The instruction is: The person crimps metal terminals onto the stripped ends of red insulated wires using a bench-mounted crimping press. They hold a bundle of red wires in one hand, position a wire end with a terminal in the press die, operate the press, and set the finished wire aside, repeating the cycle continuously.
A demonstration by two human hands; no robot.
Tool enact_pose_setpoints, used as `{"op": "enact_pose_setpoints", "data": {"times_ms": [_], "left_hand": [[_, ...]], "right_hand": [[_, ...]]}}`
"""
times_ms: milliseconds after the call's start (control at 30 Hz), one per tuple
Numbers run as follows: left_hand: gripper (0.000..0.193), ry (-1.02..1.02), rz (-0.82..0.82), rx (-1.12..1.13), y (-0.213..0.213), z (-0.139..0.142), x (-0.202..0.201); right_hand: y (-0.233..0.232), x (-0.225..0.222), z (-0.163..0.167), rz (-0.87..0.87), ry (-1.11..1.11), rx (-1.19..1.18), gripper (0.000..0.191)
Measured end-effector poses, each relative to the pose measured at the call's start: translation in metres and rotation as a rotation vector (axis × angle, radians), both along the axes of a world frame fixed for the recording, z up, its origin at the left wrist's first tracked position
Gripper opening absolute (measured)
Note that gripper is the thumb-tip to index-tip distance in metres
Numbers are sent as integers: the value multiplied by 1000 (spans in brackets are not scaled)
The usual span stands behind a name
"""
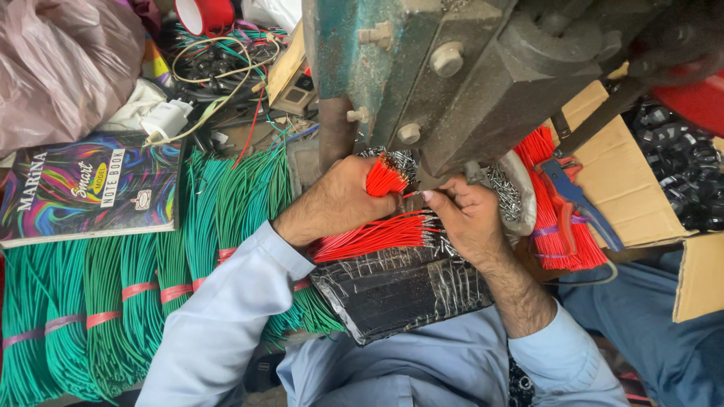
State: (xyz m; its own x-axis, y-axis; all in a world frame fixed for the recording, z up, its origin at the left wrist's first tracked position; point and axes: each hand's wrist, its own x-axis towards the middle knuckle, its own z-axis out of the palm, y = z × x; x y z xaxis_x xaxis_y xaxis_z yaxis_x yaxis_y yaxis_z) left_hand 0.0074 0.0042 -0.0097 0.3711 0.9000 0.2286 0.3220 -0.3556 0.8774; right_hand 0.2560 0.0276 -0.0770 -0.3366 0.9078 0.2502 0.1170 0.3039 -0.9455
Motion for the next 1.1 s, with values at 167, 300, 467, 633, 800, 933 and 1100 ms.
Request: {"op": "enact_pose_setpoints", "data": {"times_ms": [167,300,467,633,800,933,1100], "left_hand": [[17,-30,-36,13,0,0,-2],[18,-4,-46,4,-1,5,-3],[19,2,-77,-40,-2,9,-3],[17,-24,-79,-39,-3,8,-1],[14,-2,-61,-48,-3,8,-2],[14,-27,-91,-57,-2,7,-2],[14,-52,-120,-43,-1,7,-2]], "right_hand": [[0,-4,3,24,40,-9,11],[-8,-1,15,51,5,18,11],[-25,19,43,13,-274,326,11],[-35,37,65,-20,-546,297,14],[-38,32,54,18,-645,409,12],[-36,31,46,-50,-641,349,10],[-29,28,35,-131,-298,27,14]]}}
